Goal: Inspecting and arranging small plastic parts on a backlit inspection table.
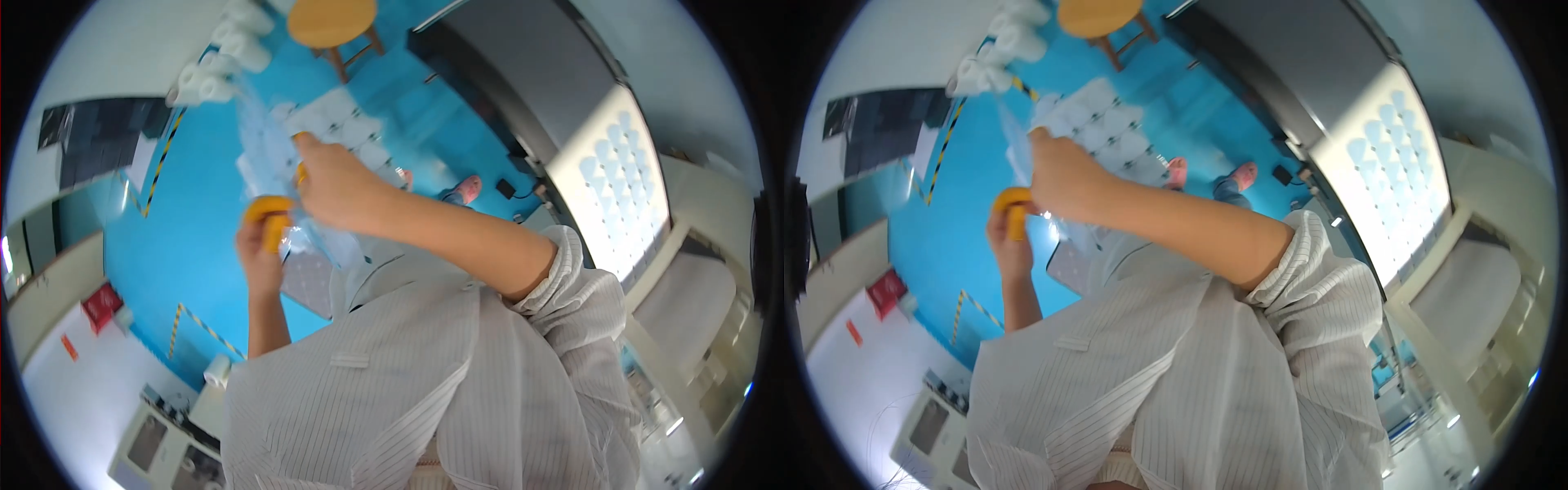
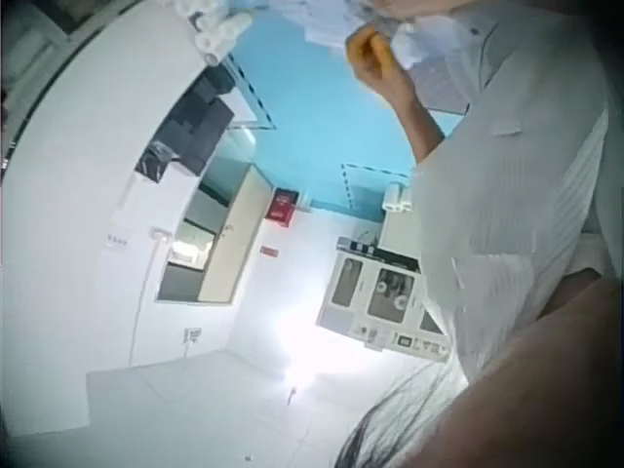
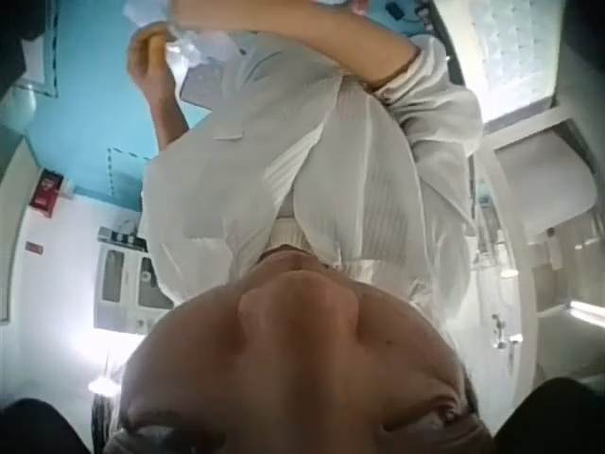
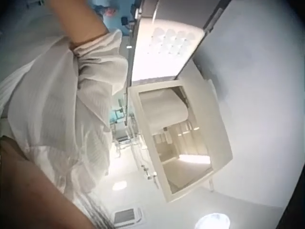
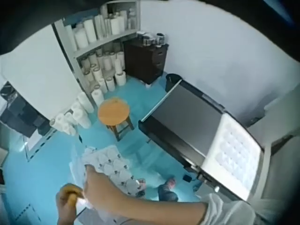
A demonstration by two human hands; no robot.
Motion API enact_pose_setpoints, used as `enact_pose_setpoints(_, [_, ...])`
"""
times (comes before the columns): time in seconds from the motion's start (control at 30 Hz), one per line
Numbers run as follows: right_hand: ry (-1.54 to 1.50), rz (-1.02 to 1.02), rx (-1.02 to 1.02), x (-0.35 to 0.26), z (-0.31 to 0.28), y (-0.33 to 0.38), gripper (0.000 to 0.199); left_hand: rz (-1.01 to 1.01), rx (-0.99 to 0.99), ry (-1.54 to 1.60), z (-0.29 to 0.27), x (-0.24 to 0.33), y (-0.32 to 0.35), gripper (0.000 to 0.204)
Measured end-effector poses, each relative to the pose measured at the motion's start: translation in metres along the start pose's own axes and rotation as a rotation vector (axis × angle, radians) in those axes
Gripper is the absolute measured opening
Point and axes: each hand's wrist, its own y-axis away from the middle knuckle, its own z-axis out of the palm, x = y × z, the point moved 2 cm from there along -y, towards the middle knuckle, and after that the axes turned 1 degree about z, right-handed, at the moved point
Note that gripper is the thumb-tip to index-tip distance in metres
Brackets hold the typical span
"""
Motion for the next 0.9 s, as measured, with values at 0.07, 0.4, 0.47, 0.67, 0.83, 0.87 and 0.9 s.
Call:
enact_pose_setpoints(0.07, [-0.039,-0.085,0.029,-0.018,-0.029,0.02,0.033,-0.032,0.319,0.006,-0.01,-0.02,-0.025,0.03])
enact_pose_setpoints(0.4, [-0.632,0.018,0.46,0.025,-0.193,0.148,0.024,-0.182,-0.362,0.857,0.156,-0.021,-0.177,0.034])
enact_pose_setpoints(0.47, [-0.664,0.178,0.669,0.08,-0.221,0.171,0.026,-0.071,-0.472,0.634,0.18,0.006,-0.208,0.033])
enact_pose_setpoints(0.67, [-0.893,0.332,1.063,0.242,-0.245,0.181,0.022,0.069,-0.582,-0.093,0.311,0.062,-0.246,0.031])
enact_pose_setpoints(0.83, [-0.944,0.256,1.247,0.311,-0.285,0.181,0.018,0.029,-0.594,-0.243,0.405,0.076,-0.265,0.035])
enact_pose_setpoints(0.87, [-0.851,0.295,1.276,0.321,-0.297,0.178,0.018,0.058,-0.636,-0.29,0.422,0.075,-0.273,0.036])
enact_pose_setpoints(0.9, [-0.756,0.333,1.298,0.33,-0.305,0.176,0.018,0.076,-0.683,-0.327,0.436,0.071,-0.28,0.036])
